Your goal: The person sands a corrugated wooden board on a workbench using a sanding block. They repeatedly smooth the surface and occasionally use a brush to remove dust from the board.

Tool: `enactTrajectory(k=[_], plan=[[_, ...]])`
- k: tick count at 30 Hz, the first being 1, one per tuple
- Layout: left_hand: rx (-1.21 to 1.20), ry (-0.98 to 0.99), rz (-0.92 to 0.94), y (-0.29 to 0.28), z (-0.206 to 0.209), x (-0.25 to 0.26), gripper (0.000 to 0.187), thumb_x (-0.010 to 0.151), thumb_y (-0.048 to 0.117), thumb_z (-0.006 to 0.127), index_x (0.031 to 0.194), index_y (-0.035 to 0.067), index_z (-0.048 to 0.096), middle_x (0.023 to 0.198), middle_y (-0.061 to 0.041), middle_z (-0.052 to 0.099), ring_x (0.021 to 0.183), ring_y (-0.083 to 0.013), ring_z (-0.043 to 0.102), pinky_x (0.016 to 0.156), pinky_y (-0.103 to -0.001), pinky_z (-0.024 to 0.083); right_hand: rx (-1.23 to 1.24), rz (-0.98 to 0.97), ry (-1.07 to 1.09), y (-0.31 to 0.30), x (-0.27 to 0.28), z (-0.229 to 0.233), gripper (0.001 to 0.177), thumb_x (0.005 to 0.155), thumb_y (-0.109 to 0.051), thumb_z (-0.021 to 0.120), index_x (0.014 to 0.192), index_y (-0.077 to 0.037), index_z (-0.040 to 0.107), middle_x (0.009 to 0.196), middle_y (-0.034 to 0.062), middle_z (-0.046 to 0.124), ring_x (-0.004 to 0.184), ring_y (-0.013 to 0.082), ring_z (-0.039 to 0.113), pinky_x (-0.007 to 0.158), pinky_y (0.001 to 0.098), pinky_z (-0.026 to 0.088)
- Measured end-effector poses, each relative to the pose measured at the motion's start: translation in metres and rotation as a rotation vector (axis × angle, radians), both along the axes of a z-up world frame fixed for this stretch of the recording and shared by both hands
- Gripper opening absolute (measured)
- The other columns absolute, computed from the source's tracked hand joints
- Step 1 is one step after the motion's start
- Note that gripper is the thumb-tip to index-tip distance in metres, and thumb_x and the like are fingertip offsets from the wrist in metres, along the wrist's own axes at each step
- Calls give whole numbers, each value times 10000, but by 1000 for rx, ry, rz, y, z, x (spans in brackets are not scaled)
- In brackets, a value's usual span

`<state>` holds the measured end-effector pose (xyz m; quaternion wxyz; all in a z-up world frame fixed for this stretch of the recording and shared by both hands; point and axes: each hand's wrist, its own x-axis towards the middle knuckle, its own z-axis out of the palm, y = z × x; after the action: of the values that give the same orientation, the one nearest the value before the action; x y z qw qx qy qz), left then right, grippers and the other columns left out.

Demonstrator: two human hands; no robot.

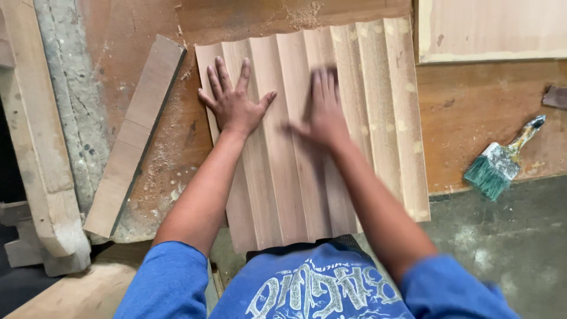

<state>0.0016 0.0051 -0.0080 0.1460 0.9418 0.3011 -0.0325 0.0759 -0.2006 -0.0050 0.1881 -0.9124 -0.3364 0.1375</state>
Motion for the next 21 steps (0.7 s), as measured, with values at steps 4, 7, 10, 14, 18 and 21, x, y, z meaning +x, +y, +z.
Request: enactTrajectory(k=[4,7,10,14,18,21], plan=[[-41,56,4,-3,11,-4,938,854,825,585,1631,411,262,1698,-155,3,1556,-396,-26,1120,-794,114,-56,-63,112,-58,-97,15,1263,815,-774,647,1608,41,97,1693,258,79,1568,439,85,1259,551,132],[-78,86,6,-4,16,-7,917,858,752,653,1626,420,277,1709,-155,14,1565,-408,-29,1100,-799,145,-49,-66,106,-32,-57,8,1311,761,-802,690,1585,93,200,1661,317,165,1540,478,174,1237,577,203],[-38,39,7,1,4,0,932,851,834,550,1632,416,259,1698,-155,-5,1558,-407,-19,1115,-798,125,-29,-29,65,32,36,7,1373,764,-866,657,1597,58,75,1675,276,41,1550,439,54,1263,558,118],[-29,44,2,-2,1,-1,983,835,922,449,1641,402,233,1686,-148,-38,1553,-393,-26,1144,-783,75,-68,-38,150,58,76,11,1296,889,-810,640,1609,28,-36,1705,231,-42,1579,350,-60,1294,472,24],[-23,31,8,-2,2,-3,978,844,878,562,1637,397,253,1684,-154,-12,1550,-399,4,1136,-788,102,43,14,38,-21,-32,6,1358,798,-794,726,1632,-21,-16,1718,208,-5,1588,414,1,1281,577,109],[18,6,6,1,0,2,966,847,875,559,1633,388,278,1680,-171,10,1546,-408,22,1127,-790,122,-38,-12,19,-42,-62,0,1302,797,-751,695,1617,19,41,1707,231,43,1586,391,26,1284,501,83]])
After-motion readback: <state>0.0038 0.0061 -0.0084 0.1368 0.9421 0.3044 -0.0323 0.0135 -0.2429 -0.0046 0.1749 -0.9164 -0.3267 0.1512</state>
